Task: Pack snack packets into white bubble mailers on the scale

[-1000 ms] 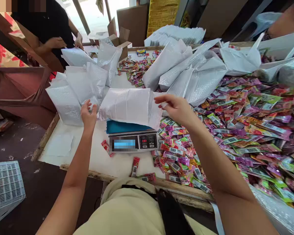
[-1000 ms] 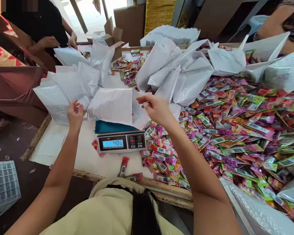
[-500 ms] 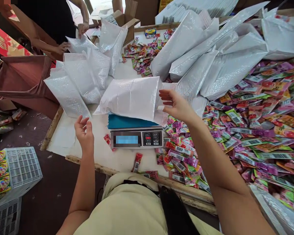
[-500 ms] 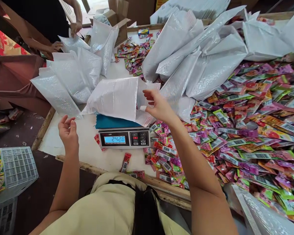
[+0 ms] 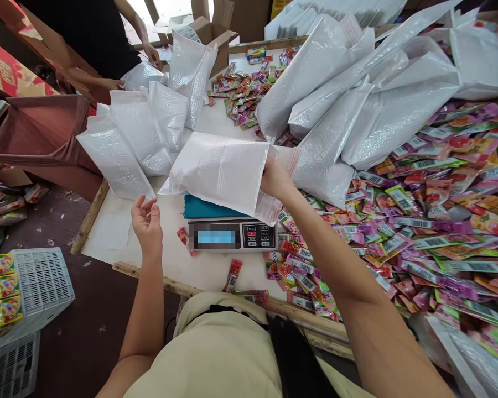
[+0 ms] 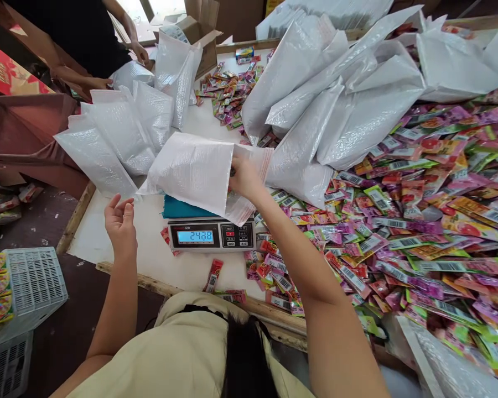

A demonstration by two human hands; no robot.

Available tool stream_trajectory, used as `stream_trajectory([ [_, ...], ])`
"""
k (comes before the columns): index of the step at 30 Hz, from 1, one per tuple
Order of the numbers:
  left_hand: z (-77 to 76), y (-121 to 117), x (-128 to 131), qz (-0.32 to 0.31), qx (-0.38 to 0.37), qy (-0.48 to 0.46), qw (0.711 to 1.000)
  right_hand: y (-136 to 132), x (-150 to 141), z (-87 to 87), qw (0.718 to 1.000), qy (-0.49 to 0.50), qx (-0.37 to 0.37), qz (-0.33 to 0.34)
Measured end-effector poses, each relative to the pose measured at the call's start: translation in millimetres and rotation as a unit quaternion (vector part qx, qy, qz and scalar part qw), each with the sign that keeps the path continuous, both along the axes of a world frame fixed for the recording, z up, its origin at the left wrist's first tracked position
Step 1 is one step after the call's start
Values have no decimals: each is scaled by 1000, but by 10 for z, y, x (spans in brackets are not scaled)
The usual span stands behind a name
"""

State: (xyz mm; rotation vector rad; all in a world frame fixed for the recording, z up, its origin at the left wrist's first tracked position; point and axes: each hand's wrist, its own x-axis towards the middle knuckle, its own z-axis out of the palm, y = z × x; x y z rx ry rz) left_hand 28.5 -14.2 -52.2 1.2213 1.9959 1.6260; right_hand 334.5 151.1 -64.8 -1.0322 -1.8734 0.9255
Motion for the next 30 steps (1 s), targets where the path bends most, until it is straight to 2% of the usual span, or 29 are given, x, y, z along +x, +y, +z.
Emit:
stream_trajectory([
  [4,-11,-31,-6,6,-9,-30,999,-169,319,125,997,16,3,-78],
  [8,-31,-42,22,12,-1,-55,998,-404,750,187,986,82,-77,-124],
  [11,-25,-58,28,9,1,-62,998,-691,1145,204,961,148,-104,-208],
  [14,-17,-75,-2,12,6,-66,998,-1072,1581,209,924,183,-109,-317],
  [16,-20,-80,-29,17,11,-68,997,-1336,1847,200,902,175,-114,-379],
  [19,-35,-74,-44,23,13,-79,997,-1658,2137,164,883,140,-134,-428],
  [25,-38,-48,17,15,5,-86,996,-1909,2331,71,824,135,-166,-525],
  [27,-29,-43,30,14,5,-88,996,-1942,2332,91,826,134,-168,-521],
  [30,-20,-39,36,12,-1,-93,996,-1927,2262,206,853,132,-184,-471],
])
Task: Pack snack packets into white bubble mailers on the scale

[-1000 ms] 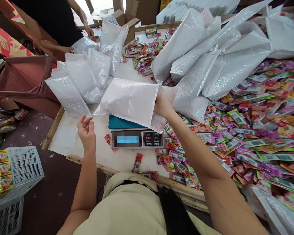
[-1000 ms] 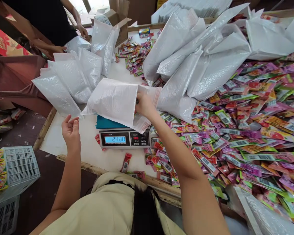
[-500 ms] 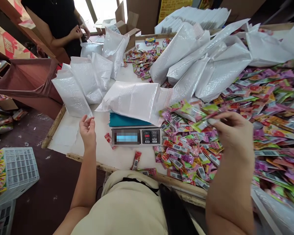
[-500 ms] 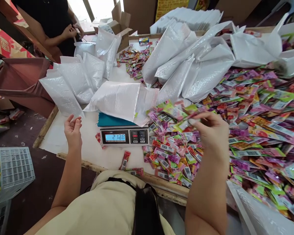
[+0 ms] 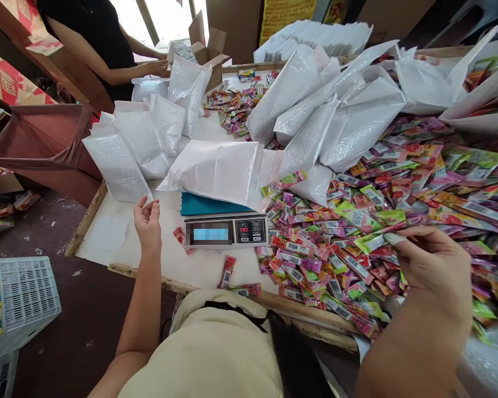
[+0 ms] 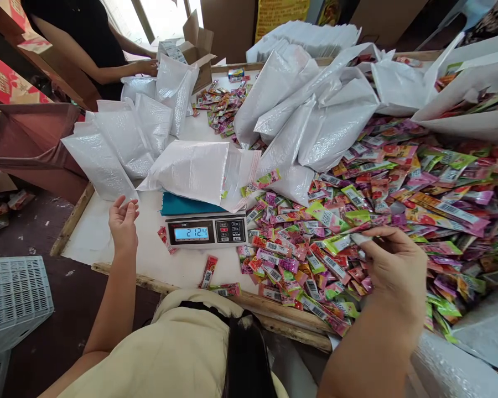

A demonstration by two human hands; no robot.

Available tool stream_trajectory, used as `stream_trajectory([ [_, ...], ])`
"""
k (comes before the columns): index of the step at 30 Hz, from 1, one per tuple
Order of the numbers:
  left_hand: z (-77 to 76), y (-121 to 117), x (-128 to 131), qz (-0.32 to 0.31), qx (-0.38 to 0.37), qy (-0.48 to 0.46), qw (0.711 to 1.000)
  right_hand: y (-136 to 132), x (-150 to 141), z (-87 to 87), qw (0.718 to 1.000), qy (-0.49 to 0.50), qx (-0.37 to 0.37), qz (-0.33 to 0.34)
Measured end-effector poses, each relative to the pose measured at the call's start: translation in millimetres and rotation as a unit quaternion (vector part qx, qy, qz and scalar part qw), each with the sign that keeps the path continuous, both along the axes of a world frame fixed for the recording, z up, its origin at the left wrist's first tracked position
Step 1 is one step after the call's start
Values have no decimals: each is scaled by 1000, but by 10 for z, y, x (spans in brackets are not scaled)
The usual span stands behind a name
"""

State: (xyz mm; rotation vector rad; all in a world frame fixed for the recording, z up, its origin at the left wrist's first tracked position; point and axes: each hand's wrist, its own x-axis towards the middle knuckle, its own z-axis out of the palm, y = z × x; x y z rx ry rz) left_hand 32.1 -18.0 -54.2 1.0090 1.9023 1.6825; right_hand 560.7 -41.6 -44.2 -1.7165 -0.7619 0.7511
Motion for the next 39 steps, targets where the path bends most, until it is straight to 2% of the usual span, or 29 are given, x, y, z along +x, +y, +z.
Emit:
stream_trajectory([
  [3,1,14,21,-7,-6,-5,1000,228,-284,141,995,33,64,71],
  [6,2,38,67,-13,-9,-17,1000,721,-845,183,970,75,130,189],
  [9,11,41,93,-17,-14,-26,999,1239,-1411,124,933,40,132,333],
  [11,15,19,70,-18,-14,-23,999,1416,-1580,84,923,30,124,363],
  [13,3,-18,13,-13,-13,-18,1000,1398,-1513,71,927,42,125,351],
  [15,-30,-53,-59,-2,-16,-23,1000,1224,-1261,75,940,49,127,313],
  [20,-127,-48,-140,19,-29,-34,999,627,-480,22,989,78,59,107],
  [23,-129,-2,-99,5,-27,-33,999,381,-203,-40,997,70,33,-1],
  [25,-110,18,-69,0,-23,-37,999,261,-100,-51,998,33,23,-45],
  [31,-78,-3,-96,11,-24,-33,999,27,58,-4,994,-53,-82,-56],
  [36,-107,-18,-155,19,-23,-27,999,3,101,12,992,-86,-81,-34],
  [39,-121,-2,-155,19,-22,-23,999,13,84,39,989,-101,-110,-16],
])
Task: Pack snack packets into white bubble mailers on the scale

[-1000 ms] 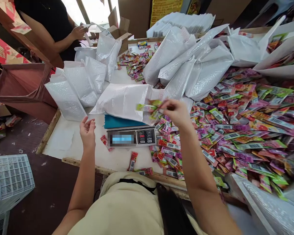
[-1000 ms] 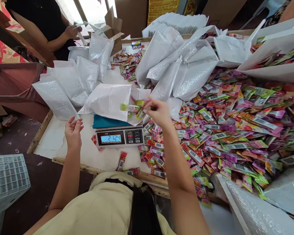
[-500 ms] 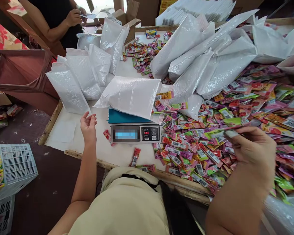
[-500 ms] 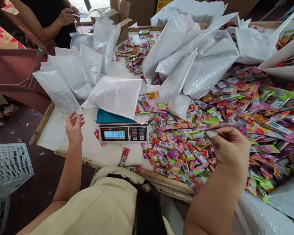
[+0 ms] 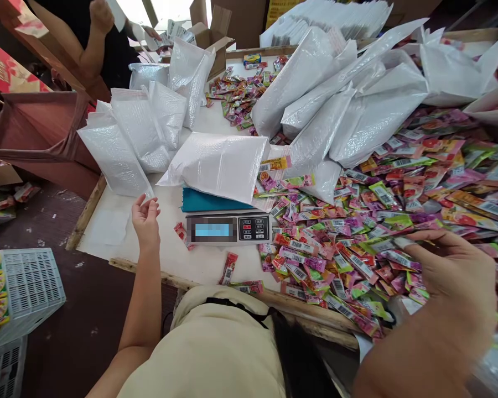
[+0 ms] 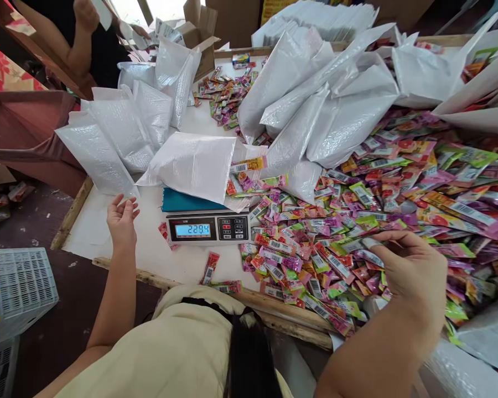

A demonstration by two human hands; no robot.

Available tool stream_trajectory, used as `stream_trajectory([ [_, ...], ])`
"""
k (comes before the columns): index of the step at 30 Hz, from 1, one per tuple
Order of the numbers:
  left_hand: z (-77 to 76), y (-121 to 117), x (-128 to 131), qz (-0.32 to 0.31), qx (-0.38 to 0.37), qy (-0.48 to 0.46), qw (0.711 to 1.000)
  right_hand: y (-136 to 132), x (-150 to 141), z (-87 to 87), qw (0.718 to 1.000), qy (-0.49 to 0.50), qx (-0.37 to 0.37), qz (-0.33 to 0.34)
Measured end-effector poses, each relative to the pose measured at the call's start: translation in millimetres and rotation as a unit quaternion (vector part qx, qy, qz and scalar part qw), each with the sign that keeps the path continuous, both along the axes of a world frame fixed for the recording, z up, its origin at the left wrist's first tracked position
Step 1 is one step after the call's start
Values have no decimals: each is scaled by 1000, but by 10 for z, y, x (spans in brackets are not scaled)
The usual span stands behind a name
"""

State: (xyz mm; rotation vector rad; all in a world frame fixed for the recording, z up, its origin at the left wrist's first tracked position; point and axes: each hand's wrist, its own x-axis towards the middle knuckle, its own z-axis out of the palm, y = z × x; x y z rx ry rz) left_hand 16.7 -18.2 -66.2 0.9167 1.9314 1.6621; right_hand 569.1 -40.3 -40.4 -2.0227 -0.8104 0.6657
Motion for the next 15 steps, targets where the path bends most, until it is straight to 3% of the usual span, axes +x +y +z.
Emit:
stream_trajectory([
  [5,-6,45,20,-1,2,-6,1000,15,-16,25,999,11,-35,31],
  [8,-10,71,23,-3,9,-12,1000,54,30,-30,990,-4,-112,91],
  [12,-21,84,14,-2,6,-6,1000,111,180,-230,951,-128,-221,175],
  [15,-29,72,4,-3,1,-2,1000,135,230,-379,934,-232,-187,199],
])
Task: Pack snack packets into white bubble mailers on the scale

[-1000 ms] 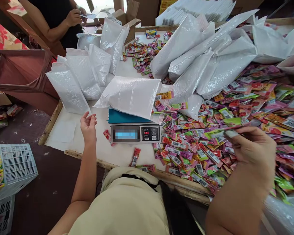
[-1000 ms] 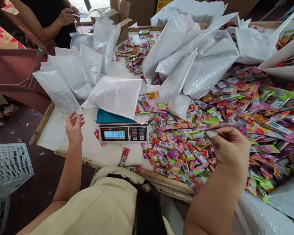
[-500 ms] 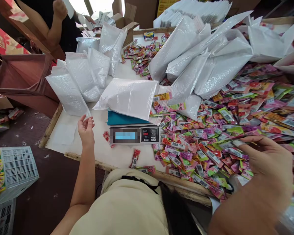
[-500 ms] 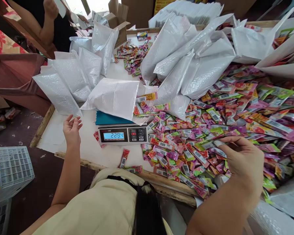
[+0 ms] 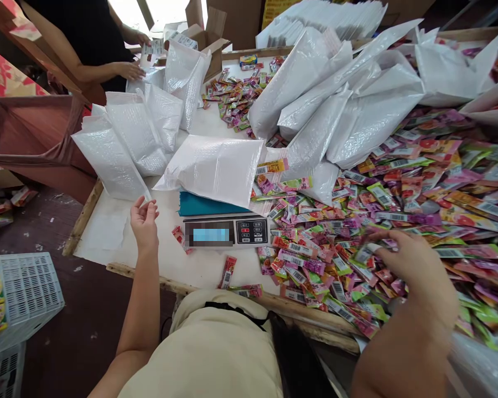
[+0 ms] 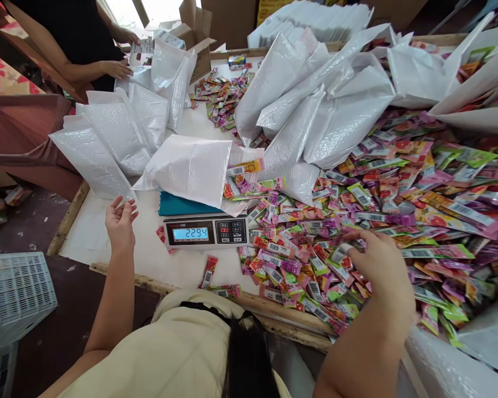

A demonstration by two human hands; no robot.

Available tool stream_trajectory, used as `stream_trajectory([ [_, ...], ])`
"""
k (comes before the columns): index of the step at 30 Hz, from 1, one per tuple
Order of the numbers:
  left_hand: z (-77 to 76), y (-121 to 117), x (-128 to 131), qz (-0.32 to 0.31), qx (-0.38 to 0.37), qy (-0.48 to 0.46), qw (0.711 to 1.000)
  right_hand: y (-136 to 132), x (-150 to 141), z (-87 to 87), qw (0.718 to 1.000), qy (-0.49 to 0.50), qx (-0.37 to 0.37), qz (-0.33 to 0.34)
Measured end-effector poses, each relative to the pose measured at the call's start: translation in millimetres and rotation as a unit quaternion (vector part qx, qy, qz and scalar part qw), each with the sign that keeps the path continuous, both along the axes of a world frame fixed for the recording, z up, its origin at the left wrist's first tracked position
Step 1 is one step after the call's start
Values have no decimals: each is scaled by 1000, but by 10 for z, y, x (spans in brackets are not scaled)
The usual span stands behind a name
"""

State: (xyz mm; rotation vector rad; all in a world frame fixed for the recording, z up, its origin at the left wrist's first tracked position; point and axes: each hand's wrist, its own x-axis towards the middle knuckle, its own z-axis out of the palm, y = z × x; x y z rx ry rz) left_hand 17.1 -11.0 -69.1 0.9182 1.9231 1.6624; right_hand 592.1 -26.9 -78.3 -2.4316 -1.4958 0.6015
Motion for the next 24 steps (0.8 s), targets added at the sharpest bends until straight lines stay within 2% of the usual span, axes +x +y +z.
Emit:
stream_trajectory([
  [3,-1,-7,8,-2,-7,-2,1000,114,-206,-28,992,-45,121,9],
  [4,2,-4,15,-2,-8,-4,1000,194,-349,-13,989,-12,147,9],
  [6,11,9,33,-2,-5,-12,1000,416,-721,22,979,131,159,8],
  [8,27,24,44,-4,3,-19,1000,682,-1134,33,946,290,145,-9],
  [9,35,29,43,-5,6,-21,1000,808,-1322,25,931,335,145,-16],
  [11,51,25,26,-4,6,-19,1000,992,-1600,-4,918,361,165,-18],
  [13,57,4,-8,2,2,-15,1000,1049,-1697,-33,916,357,184,-9],
  [16,41,-38,-60,18,0,-17,1000,913,-1505,-38,896,399,194,-18],
  [19,9,-51,-70,30,-9,-31,999,650,-1094,23,874,432,210,-80],
  [22,-3,-28,-32,28,-12,-41,999,372,-702,160,888,384,205,-147],
  [24,4,-10,-7,18,-4,-40,999,191,-504,271,910,297,225,-183],
])
